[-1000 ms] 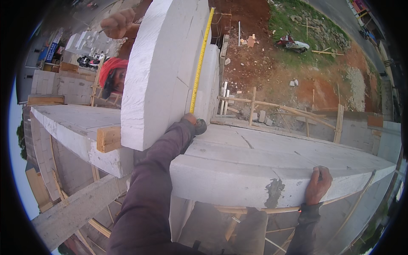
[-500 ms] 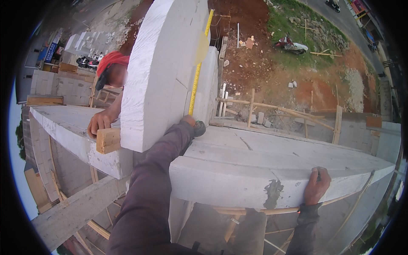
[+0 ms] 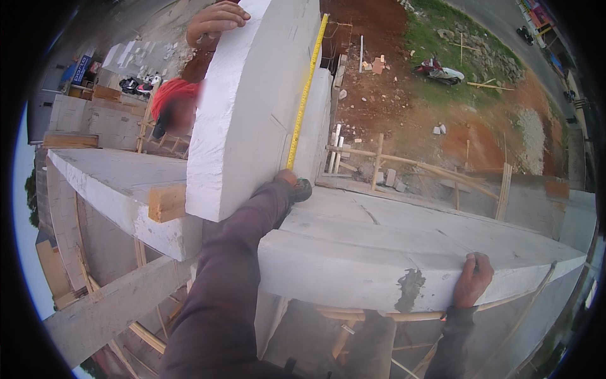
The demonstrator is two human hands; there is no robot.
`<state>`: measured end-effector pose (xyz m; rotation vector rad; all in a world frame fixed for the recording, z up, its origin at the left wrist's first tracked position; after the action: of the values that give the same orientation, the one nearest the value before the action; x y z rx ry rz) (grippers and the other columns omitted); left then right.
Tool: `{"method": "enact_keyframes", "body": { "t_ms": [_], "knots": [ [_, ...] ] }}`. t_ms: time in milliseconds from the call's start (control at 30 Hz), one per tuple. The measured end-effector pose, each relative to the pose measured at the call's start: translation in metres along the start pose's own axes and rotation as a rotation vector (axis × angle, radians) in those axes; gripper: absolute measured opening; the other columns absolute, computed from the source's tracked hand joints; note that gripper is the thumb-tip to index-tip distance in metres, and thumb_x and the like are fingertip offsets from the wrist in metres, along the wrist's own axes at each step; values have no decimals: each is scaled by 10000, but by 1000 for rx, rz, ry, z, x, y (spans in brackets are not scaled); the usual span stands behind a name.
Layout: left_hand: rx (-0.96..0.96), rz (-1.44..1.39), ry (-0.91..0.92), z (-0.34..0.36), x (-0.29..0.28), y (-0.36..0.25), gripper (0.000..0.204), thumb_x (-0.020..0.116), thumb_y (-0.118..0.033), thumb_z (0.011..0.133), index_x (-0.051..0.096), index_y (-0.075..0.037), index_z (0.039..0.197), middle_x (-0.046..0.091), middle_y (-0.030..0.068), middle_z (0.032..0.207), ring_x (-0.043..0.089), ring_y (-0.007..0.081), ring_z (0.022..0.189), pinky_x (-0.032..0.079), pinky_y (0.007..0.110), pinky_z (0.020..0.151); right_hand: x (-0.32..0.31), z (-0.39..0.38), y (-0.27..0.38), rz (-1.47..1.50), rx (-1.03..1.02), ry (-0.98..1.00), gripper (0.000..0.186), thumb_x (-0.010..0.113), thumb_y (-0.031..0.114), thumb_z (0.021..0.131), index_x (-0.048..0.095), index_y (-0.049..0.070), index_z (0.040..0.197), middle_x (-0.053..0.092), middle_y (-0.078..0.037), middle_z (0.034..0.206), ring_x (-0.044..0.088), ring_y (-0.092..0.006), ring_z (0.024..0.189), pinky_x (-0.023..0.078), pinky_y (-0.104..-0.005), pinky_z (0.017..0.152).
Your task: The person places white concrete blocks onto a bamboo scaffold, applies mortar with a trowel, and uses a hammer to adjust alignment. They measure the structure with a tape measure and coordinate with a coworker to position the blocks.
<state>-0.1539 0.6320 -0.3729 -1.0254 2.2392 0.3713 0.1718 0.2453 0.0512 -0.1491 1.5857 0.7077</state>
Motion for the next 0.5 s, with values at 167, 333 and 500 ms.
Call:
{"method": "enact_keyframes", "body": {
  "t_ms": [167,333,500],
  "knots": [
    [-341,-455,-38,-40,-30,-3,283,607,-248,926,715,-78,1124,723,124,1085,698,275,1031,576,387,852,5,2,-5,115,-18,31,245,529,151,927,616,-78,908,617,-147,804,556,-240,749,455,-374,715],
    [-163,-312,3,-53,-46,-16,300,628,-291,906,731,-83,1095,730,107,1042,706,243,1005,574,341,842,8,6,-17,24,23,38,301,524,220,923,634,-58,960,633,-167,852,580,-286,788,463,-396,774],
    [-294,-461,-36,-68,-59,-16,249,683,-250,879,738,-97,1068,734,103,1056,704,255,1022,575,346,856,9,3,-26,80,13,32,300,534,200,915,618,-88,938,622,-167,839,553,-264,788,458,-392,787]
  ]
}}
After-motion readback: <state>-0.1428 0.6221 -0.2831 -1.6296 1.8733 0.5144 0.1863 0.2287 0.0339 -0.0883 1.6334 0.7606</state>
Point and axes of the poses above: each hand's wrist, its own z-axis towards the middle knuckle, its own x-axis out of the palm, y = z × x, the point moved 5 cm from there along z, towards the middle knuckle
